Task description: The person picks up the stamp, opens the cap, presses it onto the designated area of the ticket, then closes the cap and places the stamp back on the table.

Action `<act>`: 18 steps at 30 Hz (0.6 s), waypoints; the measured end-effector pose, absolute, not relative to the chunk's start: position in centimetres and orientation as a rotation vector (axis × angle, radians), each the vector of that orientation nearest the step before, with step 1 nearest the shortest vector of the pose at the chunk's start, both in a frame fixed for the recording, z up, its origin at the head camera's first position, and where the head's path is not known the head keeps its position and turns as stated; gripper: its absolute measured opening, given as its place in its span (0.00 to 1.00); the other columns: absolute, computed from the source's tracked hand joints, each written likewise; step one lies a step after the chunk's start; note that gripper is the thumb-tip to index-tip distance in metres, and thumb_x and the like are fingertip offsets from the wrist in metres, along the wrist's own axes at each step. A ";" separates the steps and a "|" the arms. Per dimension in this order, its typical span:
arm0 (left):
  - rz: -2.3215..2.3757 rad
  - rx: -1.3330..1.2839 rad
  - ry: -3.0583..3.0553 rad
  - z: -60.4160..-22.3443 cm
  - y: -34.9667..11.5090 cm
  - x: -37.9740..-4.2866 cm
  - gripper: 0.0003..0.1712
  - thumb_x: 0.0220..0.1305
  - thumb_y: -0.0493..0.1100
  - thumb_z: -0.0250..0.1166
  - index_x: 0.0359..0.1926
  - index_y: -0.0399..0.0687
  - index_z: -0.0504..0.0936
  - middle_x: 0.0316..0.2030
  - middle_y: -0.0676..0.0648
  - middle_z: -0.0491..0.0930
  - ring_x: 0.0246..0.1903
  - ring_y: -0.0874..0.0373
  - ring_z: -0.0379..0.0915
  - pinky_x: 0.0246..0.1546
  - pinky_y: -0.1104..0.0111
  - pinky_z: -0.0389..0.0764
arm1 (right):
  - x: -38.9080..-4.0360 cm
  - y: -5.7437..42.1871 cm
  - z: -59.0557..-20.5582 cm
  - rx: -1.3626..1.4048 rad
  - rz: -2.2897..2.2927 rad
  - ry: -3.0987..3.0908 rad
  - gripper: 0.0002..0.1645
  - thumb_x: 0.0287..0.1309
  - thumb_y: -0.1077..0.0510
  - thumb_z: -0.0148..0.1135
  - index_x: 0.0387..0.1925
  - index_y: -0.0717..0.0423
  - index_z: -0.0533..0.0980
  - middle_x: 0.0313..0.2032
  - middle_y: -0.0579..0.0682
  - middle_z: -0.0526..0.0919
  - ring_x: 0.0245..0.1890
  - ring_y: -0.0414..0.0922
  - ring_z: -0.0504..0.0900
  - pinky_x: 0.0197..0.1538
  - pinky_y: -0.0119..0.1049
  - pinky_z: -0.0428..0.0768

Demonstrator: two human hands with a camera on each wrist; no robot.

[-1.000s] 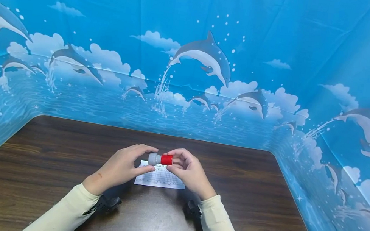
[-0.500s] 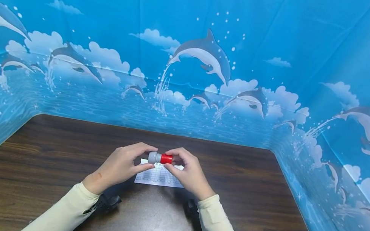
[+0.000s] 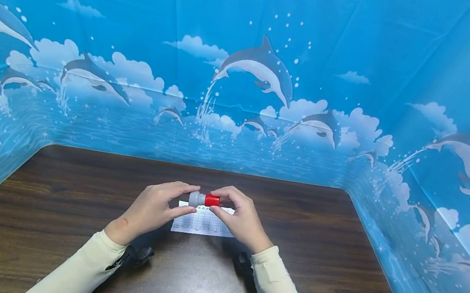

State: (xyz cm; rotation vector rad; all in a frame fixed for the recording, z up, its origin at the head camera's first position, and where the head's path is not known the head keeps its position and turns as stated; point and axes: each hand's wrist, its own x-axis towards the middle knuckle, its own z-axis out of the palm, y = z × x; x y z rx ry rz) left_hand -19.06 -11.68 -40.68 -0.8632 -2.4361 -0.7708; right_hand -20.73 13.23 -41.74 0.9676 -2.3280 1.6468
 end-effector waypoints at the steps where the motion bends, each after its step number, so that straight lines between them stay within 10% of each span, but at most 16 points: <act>1: -0.765 -0.869 -2.425 -40.6 -11.7 -19.1 0.31 0.55 0.49 0.81 0.60 0.49 0.86 0.54 0.50 0.87 0.52 0.57 0.85 0.48 0.63 0.87 | -20.8 13.2 -41.7 0.974 1.645 -2.327 0.21 0.59 0.68 0.74 0.52 0.51 0.83 0.51 0.47 0.85 0.49 0.45 0.85 0.54 0.41 0.85; 18: -0.752 -0.895 -2.398 -40.6 -11.8 -19.1 0.30 0.55 0.50 0.81 0.59 0.50 0.86 0.51 0.52 0.88 0.47 0.61 0.86 0.47 0.65 0.87 | -20.6 13.1 -41.9 0.968 1.578 -2.332 0.23 0.56 0.71 0.75 0.52 0.53 0.83 0.50 0.46 0.84 0.48 0.44 0.85 0.53 0.41 0.86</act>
